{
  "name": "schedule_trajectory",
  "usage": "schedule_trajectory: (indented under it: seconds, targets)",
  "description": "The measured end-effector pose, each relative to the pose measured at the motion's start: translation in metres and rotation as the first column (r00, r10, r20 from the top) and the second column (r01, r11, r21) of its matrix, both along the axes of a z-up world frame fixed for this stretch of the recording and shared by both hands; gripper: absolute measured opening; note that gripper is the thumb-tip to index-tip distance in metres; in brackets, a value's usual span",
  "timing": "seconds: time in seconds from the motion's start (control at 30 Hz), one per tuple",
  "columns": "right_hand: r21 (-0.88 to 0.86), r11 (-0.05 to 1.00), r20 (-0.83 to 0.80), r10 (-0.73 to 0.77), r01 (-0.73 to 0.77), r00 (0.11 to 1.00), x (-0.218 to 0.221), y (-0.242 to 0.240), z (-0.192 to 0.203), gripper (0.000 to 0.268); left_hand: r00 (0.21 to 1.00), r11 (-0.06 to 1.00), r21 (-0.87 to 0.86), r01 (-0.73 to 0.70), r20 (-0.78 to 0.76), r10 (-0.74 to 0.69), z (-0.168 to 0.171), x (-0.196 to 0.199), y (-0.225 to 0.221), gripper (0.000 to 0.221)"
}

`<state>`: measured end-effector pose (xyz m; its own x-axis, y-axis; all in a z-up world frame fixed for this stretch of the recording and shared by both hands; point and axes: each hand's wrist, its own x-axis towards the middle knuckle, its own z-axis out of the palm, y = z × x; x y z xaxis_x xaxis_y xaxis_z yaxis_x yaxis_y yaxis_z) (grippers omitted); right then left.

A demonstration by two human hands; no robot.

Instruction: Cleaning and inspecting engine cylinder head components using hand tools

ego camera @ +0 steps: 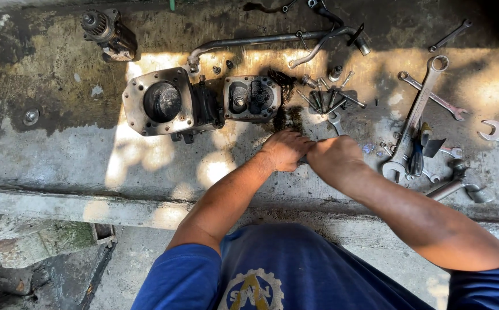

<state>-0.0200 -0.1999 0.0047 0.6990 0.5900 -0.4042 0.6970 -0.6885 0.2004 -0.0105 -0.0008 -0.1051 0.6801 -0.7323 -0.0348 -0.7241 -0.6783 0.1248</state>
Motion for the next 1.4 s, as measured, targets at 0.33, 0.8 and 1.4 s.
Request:
schedule_trajectory:
  seconds: [0.33, 0.8, 1.4]
  targets:
    - [0.4, 0.814, -0.39, -0.266, 0.422, 0.882, -0.021, -0.053, 0.019, 0.024, 0.969, 0.997, 0.069, -0.02, -0.244, 0.036, 0.079, -0.012, 0.005, 0.06]
    - [0.518, 0.852, -0.23, 0.056, 0.073, 0.972, 0.024, -0.047, -0.164, 0.033, 0.987, 0.999, 0.038, 0.011, -0.163, -0.005, 0.008, -0.024, 0.019, 0.07]
    - [0.511, 0.711, -0.533, -0.178, 0.482, 0.827, 0.018, -0.048, -0.127, 0.032, 0.963, 0.968, 0.235, 0.093, -0.267, -0.028, 0.053, 0.003, 0.0, 0.07]
